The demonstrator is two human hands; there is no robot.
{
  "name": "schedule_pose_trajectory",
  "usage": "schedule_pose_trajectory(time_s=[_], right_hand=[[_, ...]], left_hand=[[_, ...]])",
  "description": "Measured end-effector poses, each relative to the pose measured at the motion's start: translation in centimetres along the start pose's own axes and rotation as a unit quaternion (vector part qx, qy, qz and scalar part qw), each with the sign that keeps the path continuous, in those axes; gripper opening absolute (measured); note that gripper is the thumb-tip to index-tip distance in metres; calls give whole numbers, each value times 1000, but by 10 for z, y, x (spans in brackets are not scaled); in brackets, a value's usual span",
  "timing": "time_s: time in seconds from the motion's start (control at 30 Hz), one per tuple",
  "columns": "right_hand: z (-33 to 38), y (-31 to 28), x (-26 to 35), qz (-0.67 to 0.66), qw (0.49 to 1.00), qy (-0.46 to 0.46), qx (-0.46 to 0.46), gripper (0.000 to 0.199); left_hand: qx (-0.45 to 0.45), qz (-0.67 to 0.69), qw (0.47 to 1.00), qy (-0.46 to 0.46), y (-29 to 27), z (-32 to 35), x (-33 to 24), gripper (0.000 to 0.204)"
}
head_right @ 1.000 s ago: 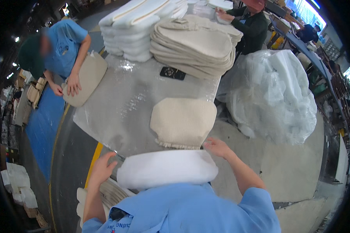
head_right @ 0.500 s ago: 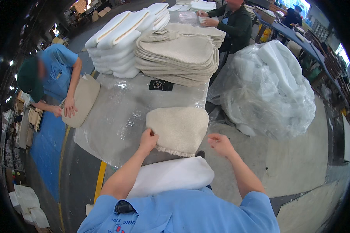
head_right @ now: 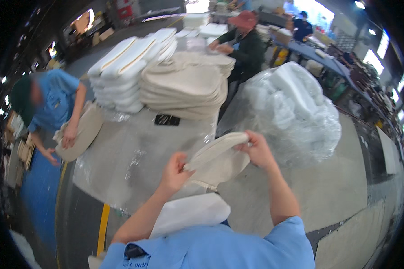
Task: The person folds beige and white cushion covers on a table, aligns edges, and stacks them. The person also handles white foam inserts, placing them into the covers and stacking the finished units.
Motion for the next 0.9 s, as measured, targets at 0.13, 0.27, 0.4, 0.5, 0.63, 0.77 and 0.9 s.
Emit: schedule_pose_trajectory(time_s=[0.13,0.27,0.4,0.5,0.63,0.77,0.9], right_hand=[[26,-18,51,173,983,-61,-28,19],[49,-42,119,246,951,-175,-71,21],[75,-75,158,178,964,-169,-107,22],[93,-97,162,165,970,-131,-123,23],[115,-100,173,196,964,-122,-136,24],[138,-90,204,233,956,-144,-101,23],[142,-56,238,262,953,-145,-51,25]], left_hand=[[150,56,966,-205,29,21,46,38],[230,192,934,-194,48,38,3,37],[264,307,903,-144,45,40,-54,33],[336,451,817,-132,51,51,-101,25],[321,455,823,-111,54,55,-116,12],[198,377,901,-81,52,40,-75,9],[132,389,902,-130,44,43,-38,9]])
Point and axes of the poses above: each hand's wrist, its own z-axis away from the middle knuckle, its own y-axis out of the palm, x = y × z, the point moved 9 cm from there along -z, towards the middle knuckle, and after that the axes turned 10 degrees about -x, right-handed, at the moved point
